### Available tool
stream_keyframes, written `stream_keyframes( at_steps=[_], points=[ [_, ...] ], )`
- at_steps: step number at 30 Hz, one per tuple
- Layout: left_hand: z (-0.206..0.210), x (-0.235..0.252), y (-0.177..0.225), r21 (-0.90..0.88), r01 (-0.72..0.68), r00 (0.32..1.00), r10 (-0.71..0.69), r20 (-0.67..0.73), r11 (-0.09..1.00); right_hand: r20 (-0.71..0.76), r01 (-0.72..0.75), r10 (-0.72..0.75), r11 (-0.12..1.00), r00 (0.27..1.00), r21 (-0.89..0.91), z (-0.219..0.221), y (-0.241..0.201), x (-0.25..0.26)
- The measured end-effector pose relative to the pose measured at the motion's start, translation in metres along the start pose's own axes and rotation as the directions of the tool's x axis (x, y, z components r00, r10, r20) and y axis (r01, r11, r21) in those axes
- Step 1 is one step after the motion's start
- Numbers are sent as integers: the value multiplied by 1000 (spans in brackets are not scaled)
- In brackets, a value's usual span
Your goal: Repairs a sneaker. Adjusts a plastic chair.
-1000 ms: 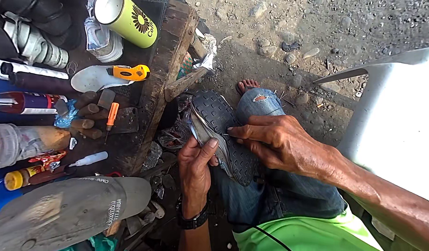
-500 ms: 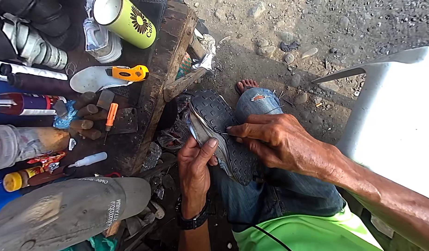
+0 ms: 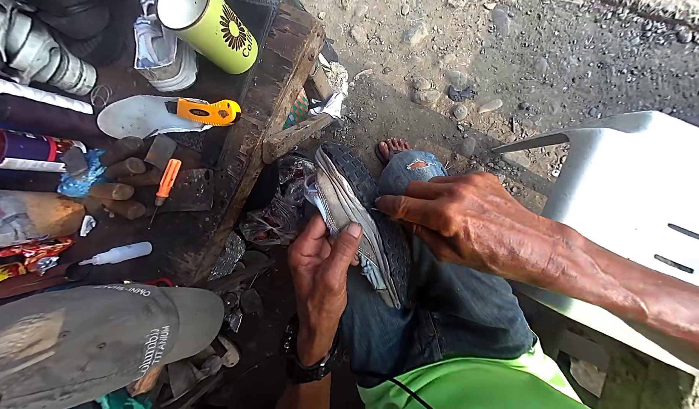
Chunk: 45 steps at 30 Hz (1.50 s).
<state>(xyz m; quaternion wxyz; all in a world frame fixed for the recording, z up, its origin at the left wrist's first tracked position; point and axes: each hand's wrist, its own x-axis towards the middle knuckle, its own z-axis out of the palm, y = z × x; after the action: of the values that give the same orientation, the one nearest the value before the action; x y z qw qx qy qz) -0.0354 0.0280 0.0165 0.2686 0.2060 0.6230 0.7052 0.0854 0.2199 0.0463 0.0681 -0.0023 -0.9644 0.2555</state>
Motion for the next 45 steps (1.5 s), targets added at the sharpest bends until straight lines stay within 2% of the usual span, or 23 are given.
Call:
stream_keyframes(
  at_steps=[9, 16, 22, 26, 28, 32, 35, 38, 40, 43, 44, 45],
  points=[
    [15, -2, -6, 39, -54, 995, 57, -86, 998, 175, 53, -32, 992, 984, -114, -22, -1, 22],
    [19, -2, -10, 60, -86, 990, 92, -102, 994, 231, 86, -54, 987, 971, -134, -24, -3, 34],
    [19, -2, -11, 114, -104, 988, 116, -104, 988, 249, 95, -56, 984, 967, -149, -20, -6, 43],
    [18, 0, -12, 116, -105, 988, 117, -100, 988, 180, 96, -74, 988, 981, -122, -8, -5, 44],
    [17, 0, -8, 112, -85, 994, 91, -52, 990, 135, 112, -100, 990, 986, -84, -6, 1, 41],
    [-4, 3, 5, 110, -38, 982, 17, 191, 993, 139, 145, -135, 987, 981, -63, -17, 17, 29],
    [-27, 9, 10, 230, -125, 965, 64, 255, 965, 61, 155, -154, 988, 986, -14, -14, 33, 15],
    [-49, 12, 12, 393, -240, 951, 134, 277, 888, -13, 195, -195, 978, 981, 76, -9, 49, 5],
    [-60, 15, 20, 427, -303, 938, 187, 293, 852, -23, 203, -202, 972, 979, 117, -9, 59, 1],
    [-64, 17, 35, 372, -398, 908, 301, 292, 839, -57, 207, -200, 963, 978, 173, -4, 69, -1],
    [-61, 18, 35, 267, -409, 894, 326, 306, 872, -65, 203, -194, 961, 979, 186, -2, 69, -1],
    [-55, 19, 33, 90, -384, 881, 335, 334, 919, -63, 195, -186, 961, 981, 196, -1, 68, -1]
  ],
)
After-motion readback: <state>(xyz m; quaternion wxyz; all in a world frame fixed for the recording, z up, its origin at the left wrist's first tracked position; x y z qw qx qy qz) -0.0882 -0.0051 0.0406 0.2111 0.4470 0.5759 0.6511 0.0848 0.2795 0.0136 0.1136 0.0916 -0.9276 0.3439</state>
